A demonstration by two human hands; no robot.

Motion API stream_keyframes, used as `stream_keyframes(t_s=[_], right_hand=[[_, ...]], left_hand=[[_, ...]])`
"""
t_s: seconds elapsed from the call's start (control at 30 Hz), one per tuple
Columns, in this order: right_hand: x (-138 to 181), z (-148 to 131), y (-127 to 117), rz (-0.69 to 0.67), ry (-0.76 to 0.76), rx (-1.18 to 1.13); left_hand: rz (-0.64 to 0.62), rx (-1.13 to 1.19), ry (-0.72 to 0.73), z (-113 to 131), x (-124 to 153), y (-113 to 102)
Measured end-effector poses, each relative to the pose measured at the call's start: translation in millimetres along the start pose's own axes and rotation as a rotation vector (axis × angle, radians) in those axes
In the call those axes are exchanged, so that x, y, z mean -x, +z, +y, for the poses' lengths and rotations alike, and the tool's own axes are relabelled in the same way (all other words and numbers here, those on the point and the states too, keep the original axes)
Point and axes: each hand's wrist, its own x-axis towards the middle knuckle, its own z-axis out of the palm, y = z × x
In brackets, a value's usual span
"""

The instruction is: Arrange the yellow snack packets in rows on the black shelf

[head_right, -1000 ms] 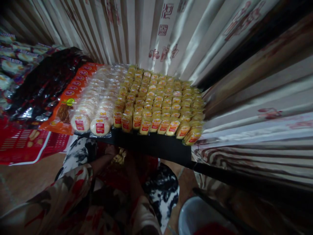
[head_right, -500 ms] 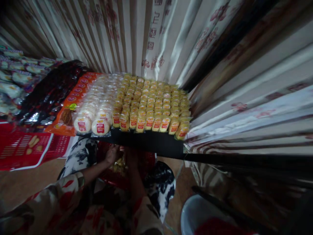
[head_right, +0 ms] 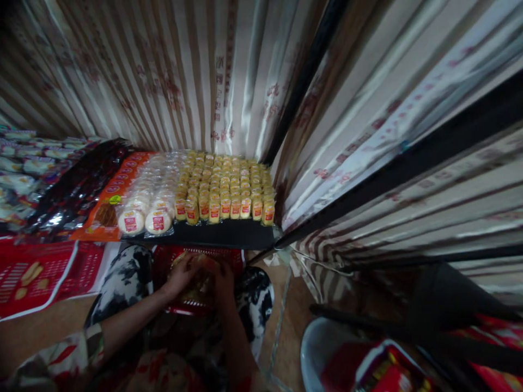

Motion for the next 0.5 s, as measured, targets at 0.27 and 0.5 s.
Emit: stream_keyframes(t_s=[0.27,0.5], right_hand=[[9,-27,-22,0.076,-0.244,0.302],[9,-72,-32,0.353,-0.64,0.62]], left_hand=[[0.015,-0.025,0.063,54,2,18],[0.009,-0.112,0.347,113,-21,31]])
